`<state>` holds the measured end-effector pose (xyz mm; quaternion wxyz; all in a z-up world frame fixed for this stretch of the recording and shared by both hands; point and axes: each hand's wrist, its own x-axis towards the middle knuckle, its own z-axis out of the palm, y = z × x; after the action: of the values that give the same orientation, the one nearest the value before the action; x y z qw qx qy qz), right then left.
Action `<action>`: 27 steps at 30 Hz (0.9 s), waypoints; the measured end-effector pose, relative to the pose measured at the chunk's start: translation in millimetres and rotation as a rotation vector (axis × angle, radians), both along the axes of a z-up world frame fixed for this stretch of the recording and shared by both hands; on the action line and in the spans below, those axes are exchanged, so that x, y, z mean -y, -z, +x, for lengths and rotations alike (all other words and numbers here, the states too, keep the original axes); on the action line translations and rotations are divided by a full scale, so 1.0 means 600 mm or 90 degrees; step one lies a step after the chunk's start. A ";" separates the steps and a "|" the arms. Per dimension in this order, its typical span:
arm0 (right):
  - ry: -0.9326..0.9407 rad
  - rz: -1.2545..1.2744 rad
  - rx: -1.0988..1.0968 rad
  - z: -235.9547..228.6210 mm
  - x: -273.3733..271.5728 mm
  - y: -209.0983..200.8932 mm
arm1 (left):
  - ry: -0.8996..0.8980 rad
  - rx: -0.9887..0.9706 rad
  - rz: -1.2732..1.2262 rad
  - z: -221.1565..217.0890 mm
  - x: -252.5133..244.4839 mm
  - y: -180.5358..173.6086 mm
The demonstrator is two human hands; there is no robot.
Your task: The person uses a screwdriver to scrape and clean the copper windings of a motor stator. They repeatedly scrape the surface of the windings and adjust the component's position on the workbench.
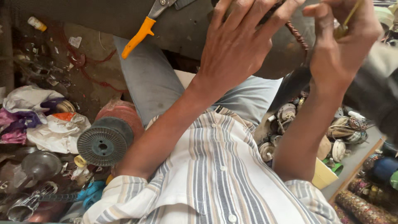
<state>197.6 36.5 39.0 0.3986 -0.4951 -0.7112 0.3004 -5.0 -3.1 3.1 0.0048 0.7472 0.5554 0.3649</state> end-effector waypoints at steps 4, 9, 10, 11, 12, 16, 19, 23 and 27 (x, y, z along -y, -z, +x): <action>0.026 -0.086 -0.152 0.027 -0.036 0.040 | 0.070 0.174 0.032 0.015 0.043 0.009; 0.116 -0.247 -0.215 0.056 -0.016 0.072 | 0.214 0.526 -0.336 0.094 0.068 0.077; 0.114 -0.257 -0.234 0.059 -0.011 0.077 | 0.219 0.579 -0.316 0.111 0.055 0.099; 0.113 -0.267 -0.256 0.060 -0.006 0.084 | 0.224 0.630 -0.296 0.122 0.034 0.122; 0.113 -0.276 -0.279 0.060 -0.002 0.089 | 0.230 0.680 -0.276 0.129 0.017 0.141; 0.132 -0.318 -0.296 0.060 0.004 0.100 | 0.454 0.902 -0.360 0.136 -0.031 0.178; 0.144 -0.314 -0.265 0.054 0.015 0.099 | 0.418 0.935 -0.422 0.133 -0.031 0.174; 0.215 -0.111 -0.071 0.037 0.033 0.088 | 0.315 0.901 -0.353 0.133 -0.019 0.150; 0.158 0.154 0.138 0.025 0.070 0.044 | 0.147 0.734 -0.342 0.110 0.010 0.092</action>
<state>212.9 -5.3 12.6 0.4105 -0.5570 -0.7141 0.1065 61.3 -9.1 -52.3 0.5286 0.4592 0.4517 0.5528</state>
